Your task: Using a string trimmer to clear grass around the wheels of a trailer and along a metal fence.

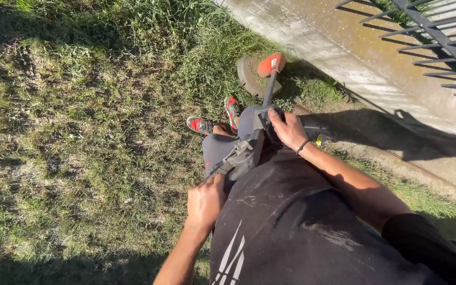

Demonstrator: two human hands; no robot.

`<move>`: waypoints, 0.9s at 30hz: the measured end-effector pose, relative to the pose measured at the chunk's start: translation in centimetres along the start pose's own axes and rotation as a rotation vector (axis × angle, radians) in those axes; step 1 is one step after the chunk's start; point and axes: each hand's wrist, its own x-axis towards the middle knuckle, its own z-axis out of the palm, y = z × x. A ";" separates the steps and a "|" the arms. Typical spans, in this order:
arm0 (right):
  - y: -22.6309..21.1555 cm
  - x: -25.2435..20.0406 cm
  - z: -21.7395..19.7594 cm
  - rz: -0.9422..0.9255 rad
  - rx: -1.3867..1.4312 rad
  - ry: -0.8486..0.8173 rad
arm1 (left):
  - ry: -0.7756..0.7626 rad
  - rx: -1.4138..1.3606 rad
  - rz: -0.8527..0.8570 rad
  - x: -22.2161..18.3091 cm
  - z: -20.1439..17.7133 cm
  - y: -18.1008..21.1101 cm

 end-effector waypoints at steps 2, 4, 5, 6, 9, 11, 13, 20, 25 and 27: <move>0.3 0.6 0.2 -0.017 0.023 -0.017 | 0.027 -0.025 0.006 -0.1 -0.3 0.1; -1.0 0.0 0.2 -0.019 0.039 -0.020 | 0.043 -0.013 0.000 -0.5 0.6 -0.1; -1.7 -0.3 0.2 -0.018 0.057 -0.022 | 0.055 -0.001 -0.003 -0.7 1.1 -0.2; -1.9 -0.3 0.2 -0.023 0.054 -0.023 | 0.061 -0.003 -0.005 -0.7 1.4 -0.2; -2.7 -0.4 0.4 -0.043 0.100 -0.040 | 0.076 0.014 -0.014 -0.8 1.6 0.0; -3.5 -0.6 0.5 -0.056 0.124 -0.050 | 0.075 -0.019 -0.029 -0.9 1.3 0.1; -2.9 -0.2 0.8 -0.059 0.126 -0.051 | 0.083 -0.019 -0.037 -1.0 1.8 -0.1; -3.6 -0.4 1.1 -0.066 0.145 -0.031 | 0.112 -0.027 -0.040 -0.9 1.6 -0.6; -3.2 0.1 1.6 -0.083 0.112 -0.025 | 0.128 0.021 -0.039 -1.4 1.8 -1.3; -2.7 0.7 2.0 -0.093 0.083 -0.026 | 0.133 0.026 -0.048 -1.8 1.8 -1.6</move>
